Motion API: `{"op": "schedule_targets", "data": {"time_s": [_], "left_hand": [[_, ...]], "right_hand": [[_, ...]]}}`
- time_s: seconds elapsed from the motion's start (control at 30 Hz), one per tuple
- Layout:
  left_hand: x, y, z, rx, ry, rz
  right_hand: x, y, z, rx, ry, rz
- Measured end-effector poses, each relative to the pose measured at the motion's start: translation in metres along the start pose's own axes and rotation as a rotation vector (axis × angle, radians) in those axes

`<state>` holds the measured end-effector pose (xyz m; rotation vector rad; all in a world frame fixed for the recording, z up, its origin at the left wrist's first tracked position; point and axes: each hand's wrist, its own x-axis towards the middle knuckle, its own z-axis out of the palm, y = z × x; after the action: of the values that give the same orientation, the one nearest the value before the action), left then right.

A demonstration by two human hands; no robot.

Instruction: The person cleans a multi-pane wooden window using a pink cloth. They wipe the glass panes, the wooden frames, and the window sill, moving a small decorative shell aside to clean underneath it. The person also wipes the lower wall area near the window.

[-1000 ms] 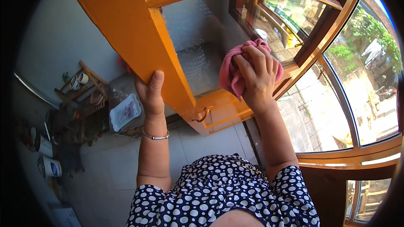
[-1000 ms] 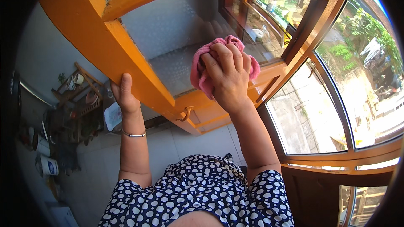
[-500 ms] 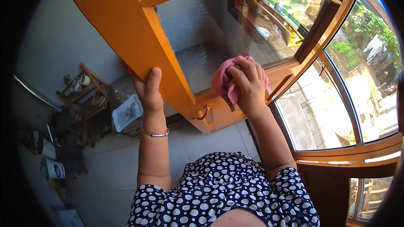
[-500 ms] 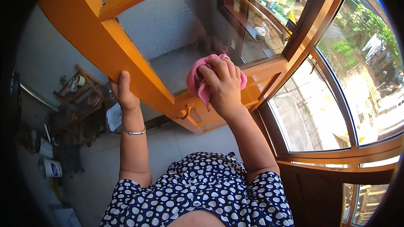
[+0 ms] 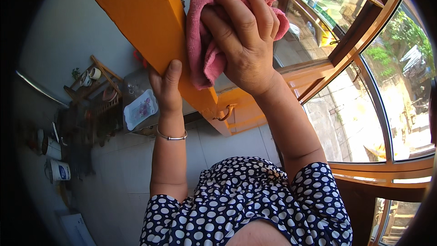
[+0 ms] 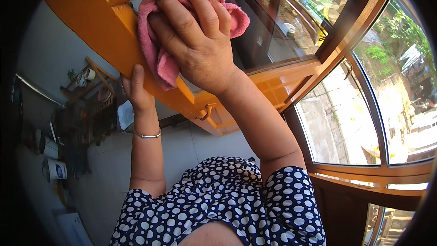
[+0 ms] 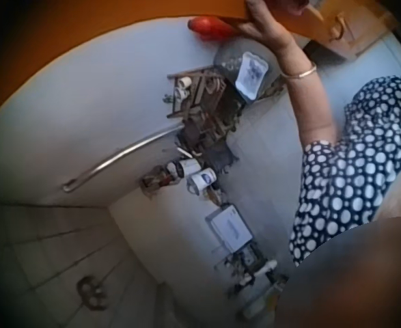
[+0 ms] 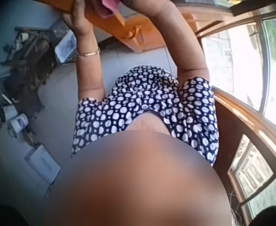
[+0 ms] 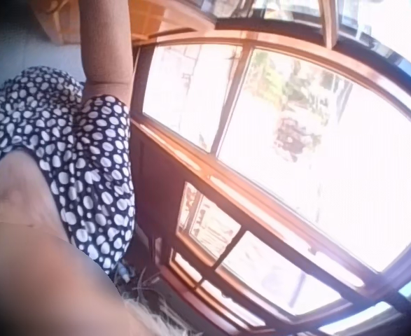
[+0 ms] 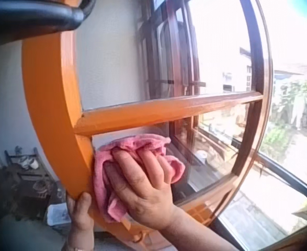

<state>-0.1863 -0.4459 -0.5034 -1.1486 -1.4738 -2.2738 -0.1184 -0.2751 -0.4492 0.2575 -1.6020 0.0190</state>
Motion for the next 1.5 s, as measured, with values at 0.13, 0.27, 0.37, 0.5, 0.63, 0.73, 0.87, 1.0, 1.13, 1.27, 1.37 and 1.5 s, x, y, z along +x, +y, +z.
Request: {"op": "schedule_targets", "data": {"time_s": [0.13, 0.27, 0.37, 0.5, 0.63, 0.73, 0.87, 1.0, 1.13, 1.27, 1.37, 1.5], "left_hand": [[0.0, 0.001, 0.0, 0.003, -0.025, 0.013], [0.002, -0.001, 0.004, -0.001, 0.065, 0.026], [0.005, -0.005, 0.0, -0.001, 0.05, 0.044], [0.007, -0.012, -0.007, -0.038, 0.022, 0.009], [0.008, -0.012, -0.01, -0.007, 0.015, -0.006], [0.008, -0.02, -0.019, 0.051, 0.05, -0.01], [0.009, -0.017, -0.02, 0.062, -0.017, -0.029], [0.009, -0.015, -0.016, 0.077, 0.007, -0.036], [0.007, -0.011, -0.028, 0.1, -0.032, -0.047], [0.008, -0.015, -0.032, 0.127, -0.054, -0.059], [0.007, -0.013, -0.034, 0.147, -0.049, -0.059], [0.004, -0.013, -0.039, 0.116, -0.038, -0.069]], "right_hand": [[-0.031, -0.007, -0.008, 0.027, -0.126, -0.027], [-0.06, -0.011, -0.014, 0.123, -0.16, -0.026], [-0.084, -0.017, -0.017, 0.19, -0.229, -0.026], [-0.113, -0.027, -0.028, 0.35, -0.421, 0.08], [-0.137, -0.033, -0.037, 0.352, -0.577, 0.111], [-0.152, -0.029, -0.043, 0.344, -0.633, 0.085], [-0.157, -0.012, -0.052, 0.376, -0.681, 0.101], [-0.164, 0.02, -0.075, 0.313, -0.668, 0.191], [-0.174, 0.068, -0.104, 0.185, -0.633, 0.285], [-0.183, 0.122, -0.138, -0.042, -0.632, 0.337], [-0.188, 0.16, -0.16, -0.158, -0.603, 0.382], [-0.198, 0.208, -0.185, -0.272, -0.628, 0.428]]}}
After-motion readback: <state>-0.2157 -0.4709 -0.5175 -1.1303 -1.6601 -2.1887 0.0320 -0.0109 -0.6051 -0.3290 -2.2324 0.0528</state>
